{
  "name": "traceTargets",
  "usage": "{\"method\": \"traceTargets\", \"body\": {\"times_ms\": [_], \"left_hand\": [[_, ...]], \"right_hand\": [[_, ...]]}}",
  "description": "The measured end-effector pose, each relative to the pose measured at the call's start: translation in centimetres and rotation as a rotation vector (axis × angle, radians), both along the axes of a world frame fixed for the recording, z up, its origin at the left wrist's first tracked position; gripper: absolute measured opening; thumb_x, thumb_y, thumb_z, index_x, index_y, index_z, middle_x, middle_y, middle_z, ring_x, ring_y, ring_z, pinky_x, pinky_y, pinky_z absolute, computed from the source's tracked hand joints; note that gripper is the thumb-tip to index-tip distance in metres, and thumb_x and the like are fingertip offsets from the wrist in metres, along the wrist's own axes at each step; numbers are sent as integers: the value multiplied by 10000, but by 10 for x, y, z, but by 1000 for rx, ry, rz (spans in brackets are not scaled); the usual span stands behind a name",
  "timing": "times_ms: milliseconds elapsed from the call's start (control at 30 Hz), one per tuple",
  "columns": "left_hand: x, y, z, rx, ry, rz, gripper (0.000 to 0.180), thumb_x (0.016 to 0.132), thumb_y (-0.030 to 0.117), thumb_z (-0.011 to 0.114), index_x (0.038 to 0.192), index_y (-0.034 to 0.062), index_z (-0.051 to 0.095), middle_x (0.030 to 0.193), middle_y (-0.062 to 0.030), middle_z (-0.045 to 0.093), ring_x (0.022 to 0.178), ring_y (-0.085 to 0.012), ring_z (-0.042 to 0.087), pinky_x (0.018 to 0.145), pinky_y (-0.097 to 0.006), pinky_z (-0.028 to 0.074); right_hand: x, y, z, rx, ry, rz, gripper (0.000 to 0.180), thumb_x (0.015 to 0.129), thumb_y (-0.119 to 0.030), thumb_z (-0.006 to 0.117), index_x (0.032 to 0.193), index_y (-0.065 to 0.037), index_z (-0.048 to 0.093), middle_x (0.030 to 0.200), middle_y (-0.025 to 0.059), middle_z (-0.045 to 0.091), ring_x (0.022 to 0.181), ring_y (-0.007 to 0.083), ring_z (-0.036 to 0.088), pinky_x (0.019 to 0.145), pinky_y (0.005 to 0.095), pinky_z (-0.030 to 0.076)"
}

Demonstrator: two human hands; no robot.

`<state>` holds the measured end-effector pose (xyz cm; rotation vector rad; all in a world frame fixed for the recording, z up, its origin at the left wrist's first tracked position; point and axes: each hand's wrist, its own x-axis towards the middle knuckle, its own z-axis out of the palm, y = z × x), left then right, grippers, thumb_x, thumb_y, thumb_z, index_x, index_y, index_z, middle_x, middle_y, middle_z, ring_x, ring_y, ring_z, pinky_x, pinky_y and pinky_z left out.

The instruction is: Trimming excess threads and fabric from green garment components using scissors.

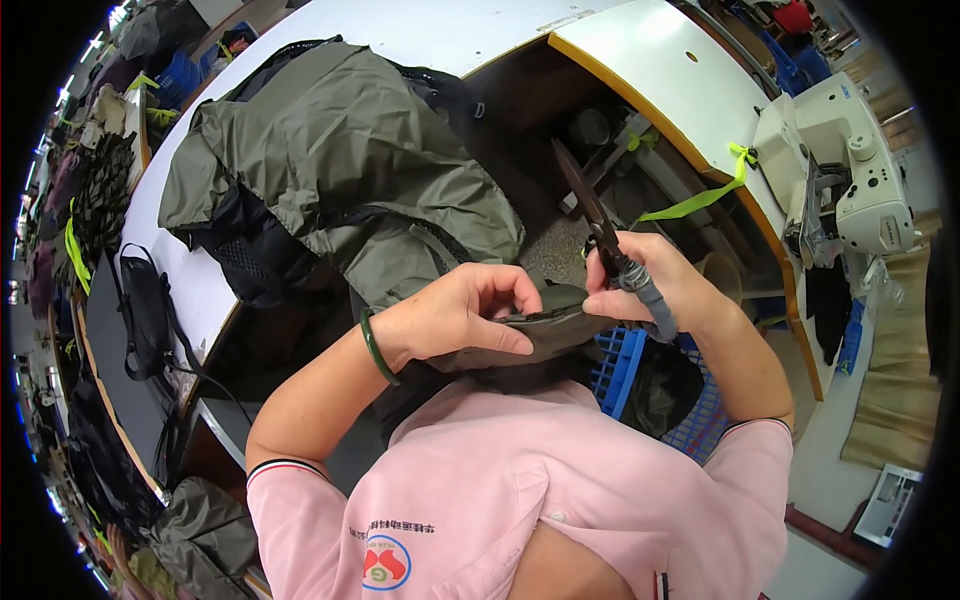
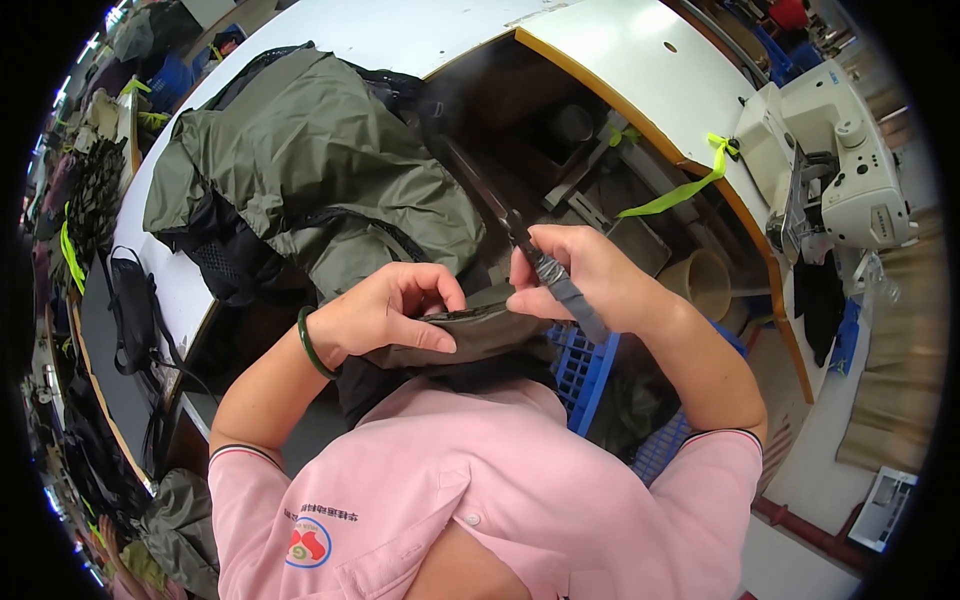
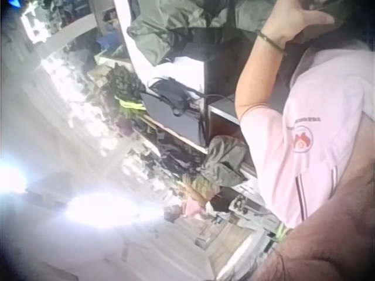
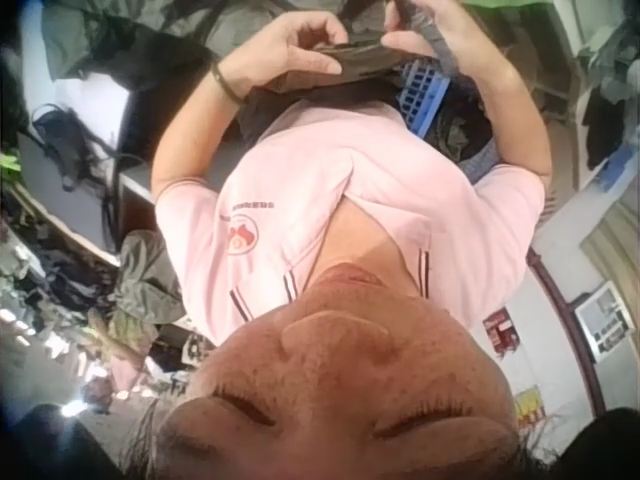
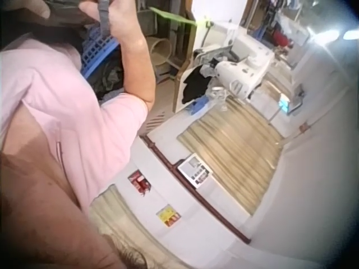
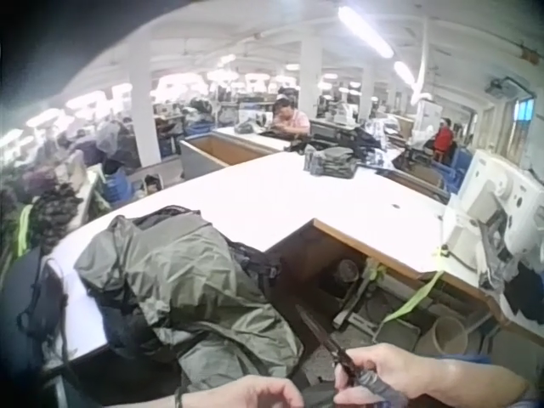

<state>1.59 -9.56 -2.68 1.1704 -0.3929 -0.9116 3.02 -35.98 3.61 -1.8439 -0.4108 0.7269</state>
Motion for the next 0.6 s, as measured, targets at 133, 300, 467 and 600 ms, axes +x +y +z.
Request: {"method": "traceTargets", "body": {"times_ms": [133, 300, 467, 600], "left_hand": [[3, -5, -14, -61, 183, 59, 242, 782, -78, 758, 960, 35, 640, 894, 20, 648, 812, -52, 592, 760, -201, 485], [7, -5, -20, -74, 308, 108, 235, 775, -85, 748, 952, 34, 648, 908, 6, 645, 823, -69, 603, 792, -209, 496], [10, -10, -20, -100, 322, 107, 230, 783, -70, 754, 953, 32, 638, 904, 8, 642, 819, -65, 598, 786, -209, 496], [8, -13, -22, -96, 110, 102, 214, 813, -11, 768, 952, 45, 614, 874, 38, 614, 774, -41, 557, 713, -194, 462]], "right_hand": [[7, -2, -3, -144, -63, -11, 278, 786, -151, 802, 876, -1, 587, 779, 30, 606, 716, 96, 565, 659, 267, 465], [16, -9, 19, -419, -558, 57, 349, 698, -110, 854, 881, 5, 580, 755, 87, 577, 680, 191, 568, 642, 288, 456], [14, -8, 20, -338, -587, 119, 347, 688, -83, 849, 881, 6, 575, 785, 102, 597, 732, 221, 616, 652, 314, 474], [13, -2, 8, -210, -221, 42, 253, 772, -69, 776, 927, -6, 587, 802, 75, 612, 719, 156, 582, 679, 293, 479]]}}
